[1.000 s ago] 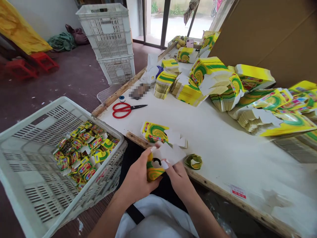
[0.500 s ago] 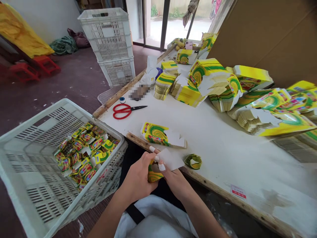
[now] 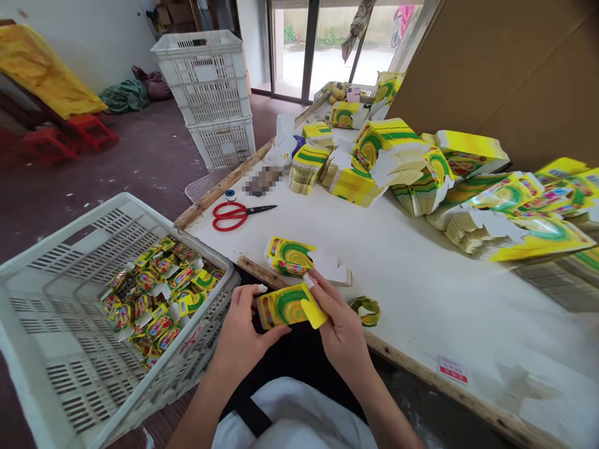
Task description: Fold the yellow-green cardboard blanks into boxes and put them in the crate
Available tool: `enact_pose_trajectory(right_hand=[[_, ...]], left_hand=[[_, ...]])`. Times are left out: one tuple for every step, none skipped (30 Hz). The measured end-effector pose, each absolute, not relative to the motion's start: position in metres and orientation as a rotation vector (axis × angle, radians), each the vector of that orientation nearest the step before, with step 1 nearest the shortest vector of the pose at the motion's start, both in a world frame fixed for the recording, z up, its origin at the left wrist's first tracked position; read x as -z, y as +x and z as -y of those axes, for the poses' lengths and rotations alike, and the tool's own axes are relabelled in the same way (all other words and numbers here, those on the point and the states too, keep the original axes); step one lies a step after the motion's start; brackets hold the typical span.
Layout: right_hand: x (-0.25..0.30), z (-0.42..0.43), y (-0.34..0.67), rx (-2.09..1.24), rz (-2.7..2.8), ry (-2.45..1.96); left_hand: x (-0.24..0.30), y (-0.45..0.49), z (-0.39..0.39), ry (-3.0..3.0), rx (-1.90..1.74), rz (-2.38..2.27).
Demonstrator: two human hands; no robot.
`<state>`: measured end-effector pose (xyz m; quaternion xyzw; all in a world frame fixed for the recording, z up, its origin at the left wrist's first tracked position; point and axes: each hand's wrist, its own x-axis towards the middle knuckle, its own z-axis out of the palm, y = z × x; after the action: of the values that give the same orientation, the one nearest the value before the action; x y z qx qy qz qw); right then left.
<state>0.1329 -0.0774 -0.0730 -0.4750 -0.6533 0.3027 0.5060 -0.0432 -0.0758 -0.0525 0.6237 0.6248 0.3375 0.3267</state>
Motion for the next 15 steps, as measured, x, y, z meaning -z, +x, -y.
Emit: enact_pose_trajectory(right_hand=[[0.074,0.076,0.135,-0.717,1.550,-1.162],[0.075,0.076,0.137,-0.708,1.535,-1.175],[0.076,0.075,0.138,-0.698,1.529,-1.183],[0.076,0.075,0.139,-0.686,1.535,-1.189],[0.076,0.075,0.140,-0.672,1.556,-1.195],[0.075,0.075,0.140,-0.657,1.591,-1.197],[0.074,0.075,0.140,-0.644,1.640,-1.189],[0.073,0.075,0.139,-0.636,1.701,-1.172],[0.072,0.076,0.139,-0.634,1.769,-1.145],[0.070,0.076,0.138,-0.639,1.836,-1.115],[0.069,0.077,0.138,-0.645,1.893,-1.089],[0.069,0.077,0.137,-0.647,1.936,-1.074],[0.069,0.077,0.137,-0.645,1.964,-1.070],[0.069,0.078,0.137,-0.639,1.979,-1.072],[0.069,0.078,0.138,-0.631,1.984,-1.077]], left_hand=[[0.053,-0.045,0.075,1.522,-0.898,-1.634],[0.053,-0.045,0.074,1.396,-0.933,-1.609],[0.053,-0.045,0.073,1.263,-0.988,-1.566],[0.053,-0.044,0.071,1.131,-1.059,-1.516],[0.053,-0.043,0.070,1.010,-1.130,-1.467],[0.052,-0.042,0.068,0.907,-1.188,-1.424],[0.051,-0.041,0.067,0.829,-1.224,-1.387],[0.050,-0.041,0.065,0.776,-1.242,-1.362],[0.048,-0.041,0.064,0.741,-1.253,-1.346],[0.047,-0.041,0.063,0.713,-1.262,-1.340],[0.045,-0.042,0.063,0.689,-1.263,-1.335],[0.044,-0.043,0.062,0.665,-1.256,-1.329],[0.043,-0.043,0.063,0.644,-1.248,-1.319],[0.042,-0.044,0.063,0.626,-1.237,-1.306],[0.041,-0.044,0.063,0.612,-1.223,-1.288]])
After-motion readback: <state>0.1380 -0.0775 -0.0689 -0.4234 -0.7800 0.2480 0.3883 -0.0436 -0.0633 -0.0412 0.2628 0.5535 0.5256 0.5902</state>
